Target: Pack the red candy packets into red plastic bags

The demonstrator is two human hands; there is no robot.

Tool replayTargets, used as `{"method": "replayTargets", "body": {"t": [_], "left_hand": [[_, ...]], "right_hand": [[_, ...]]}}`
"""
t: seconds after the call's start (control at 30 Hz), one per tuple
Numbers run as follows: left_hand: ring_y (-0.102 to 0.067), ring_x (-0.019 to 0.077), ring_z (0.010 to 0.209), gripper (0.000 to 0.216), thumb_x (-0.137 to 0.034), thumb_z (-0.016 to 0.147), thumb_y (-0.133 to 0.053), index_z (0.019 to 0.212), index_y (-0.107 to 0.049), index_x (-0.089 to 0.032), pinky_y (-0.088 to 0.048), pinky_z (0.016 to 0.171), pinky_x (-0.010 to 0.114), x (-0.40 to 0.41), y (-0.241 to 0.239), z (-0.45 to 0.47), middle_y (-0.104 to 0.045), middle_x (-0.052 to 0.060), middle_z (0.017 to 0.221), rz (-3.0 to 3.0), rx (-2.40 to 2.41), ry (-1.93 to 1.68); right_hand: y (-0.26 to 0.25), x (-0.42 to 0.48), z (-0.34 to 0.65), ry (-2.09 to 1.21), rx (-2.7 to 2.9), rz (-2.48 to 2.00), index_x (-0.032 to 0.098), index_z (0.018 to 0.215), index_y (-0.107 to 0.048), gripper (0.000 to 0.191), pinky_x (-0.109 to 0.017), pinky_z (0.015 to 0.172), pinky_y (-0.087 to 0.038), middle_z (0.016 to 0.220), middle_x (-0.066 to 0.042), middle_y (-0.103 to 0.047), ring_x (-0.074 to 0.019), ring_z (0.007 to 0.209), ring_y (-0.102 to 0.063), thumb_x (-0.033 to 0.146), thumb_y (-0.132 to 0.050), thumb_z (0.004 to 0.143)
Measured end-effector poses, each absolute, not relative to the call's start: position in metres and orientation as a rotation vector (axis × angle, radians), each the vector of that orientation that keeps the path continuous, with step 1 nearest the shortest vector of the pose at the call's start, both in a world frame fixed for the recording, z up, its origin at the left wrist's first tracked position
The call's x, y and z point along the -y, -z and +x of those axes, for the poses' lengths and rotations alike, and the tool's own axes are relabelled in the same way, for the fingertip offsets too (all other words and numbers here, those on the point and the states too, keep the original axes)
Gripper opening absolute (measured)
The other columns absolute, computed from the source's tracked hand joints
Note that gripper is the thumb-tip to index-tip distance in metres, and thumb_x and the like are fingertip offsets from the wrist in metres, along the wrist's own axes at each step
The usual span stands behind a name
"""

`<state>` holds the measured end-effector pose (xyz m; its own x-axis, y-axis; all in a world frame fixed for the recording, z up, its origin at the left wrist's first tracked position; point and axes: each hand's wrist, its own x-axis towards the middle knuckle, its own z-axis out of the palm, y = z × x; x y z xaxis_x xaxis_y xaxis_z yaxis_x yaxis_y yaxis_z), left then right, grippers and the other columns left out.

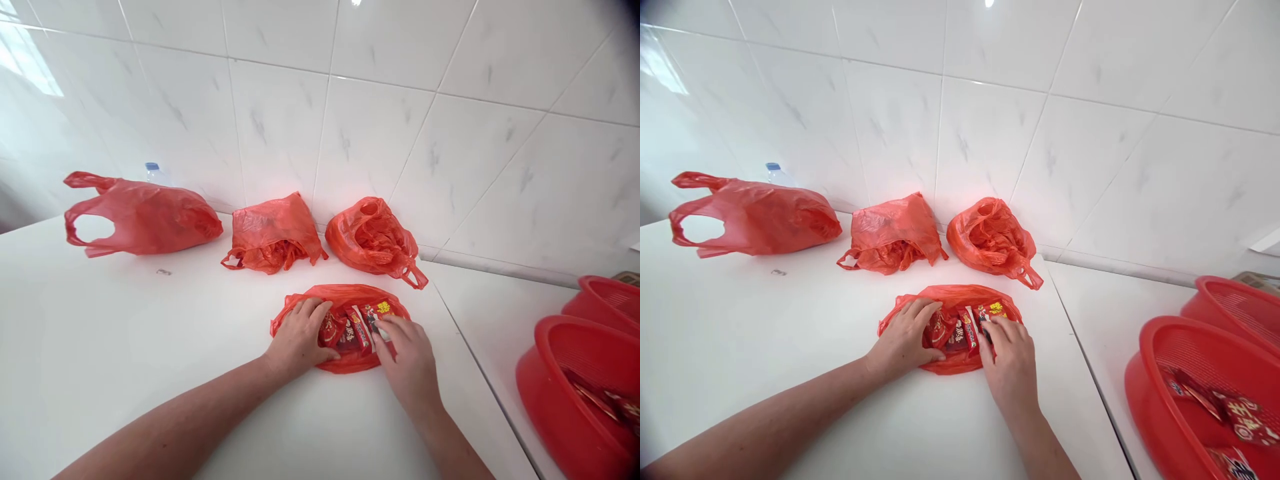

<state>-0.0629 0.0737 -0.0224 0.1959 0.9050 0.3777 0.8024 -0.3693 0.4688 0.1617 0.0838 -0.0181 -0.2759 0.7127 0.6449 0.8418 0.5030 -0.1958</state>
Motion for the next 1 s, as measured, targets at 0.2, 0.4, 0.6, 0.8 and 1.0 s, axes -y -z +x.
{"method": "replayTargets", "body": {"t": [0.2, 0.4, 0.6, 0.8, 1.0], "left_hand": [[-0.049, 0.0279, 0.118, 0.065, -0.020, 0.068, -0.067, 0.128, -0.043, -0.023, -0.045, 0.096, 0.045, -0.076, 0.023, -0.062, -0.052, 0.009, 0.127, 2.241, -1.600, -1.068], [-0.048, 0.0224, 0.120, 0.060, -0.002, 0.068, -0.052, 0.124, -0.046, -0.024, -0.043, 0.101, 0.042, -0.079, 0.023, -0.067, -0.050, 0.007, 0.128, 2.148, -1.563, -1.220], [-0.045, 0.0222, 0.124, 0.066, 0.005, 0.065, -0.044, 0.124, -0.046, -0.023, -0.041, 0.103, 0.043, -0.081, 0.031, -0.069, -0.048, 0.008, 0.131, 2.192, -1.520, -1.216], [-0.037, 0.0295, 0.130, 0.057, -0.004, 0.070, -0.055, 0.123, -0.047, -0.022, -0.036, 0.104, 0.053, -0.074, 0.023, -0.064, -0.044, 0.011, 0.135, 2.317, -1.573, -1.204], [-0.039, 0.0277, 0.128, 0.041, -0.011, 0.079, -0.057, 0.117, -0.052, -0.024, -0.036, 0.103, 0.050, -0.070, 0.019, -0.060, -0.051, 0.008, 0.130, 2.472, -1.451, -1.172]], "right_hand": [[0.026, -0.078, 0.143, 0.172, 2.151, -1.357, 0.018, 0.104, -0.061, 0.027, -0.041, 0.078, -0.051, 0.092, -0.007, -0.064, -0.0244, 0.086, -0.058, 0.028, -0.065, 0.080], [0.036, -0.078, 0.136, 0.114, 2.075, -1.455, 0.018, 0.116, -0.053, 0.040, -0.040, 0.079, -0.053, 0.101, -0.008, -0.065, -0.0248, 0.092, -0.061, 0.014, -0.061, 0.076], [0.034, -0.076, 0.134, 0.086, 1.980, -1.396, 0.019, 0.107, -0.054, 0.038, -0.035, 0.071, -0.055, 0.096, -0.005, -0.067, -0.0228, 0.088, -0.062, 0.010, -0.058, 0.071], [0.023, -0.068, 0.130, 0.052, 1.925, -1.292, 0.020, 0.101, -0.053, 0.028, -0.033, 0.068, -0.055, 0.089, -0.003, -0.066, -0.0201, 0.081, -0.062, 0.013, -0.056, 0.074], [0.023, -0.065, 0.129, -0.015, 1.930, -1.259, 0.020, 0.100, -0.053, 0.025, -0.032, 0.067, -0.054, 0.086, -0.003, -0.064, -0.0190, 0.079, -0.062, 0.014, -0.054, 0.076]]}}
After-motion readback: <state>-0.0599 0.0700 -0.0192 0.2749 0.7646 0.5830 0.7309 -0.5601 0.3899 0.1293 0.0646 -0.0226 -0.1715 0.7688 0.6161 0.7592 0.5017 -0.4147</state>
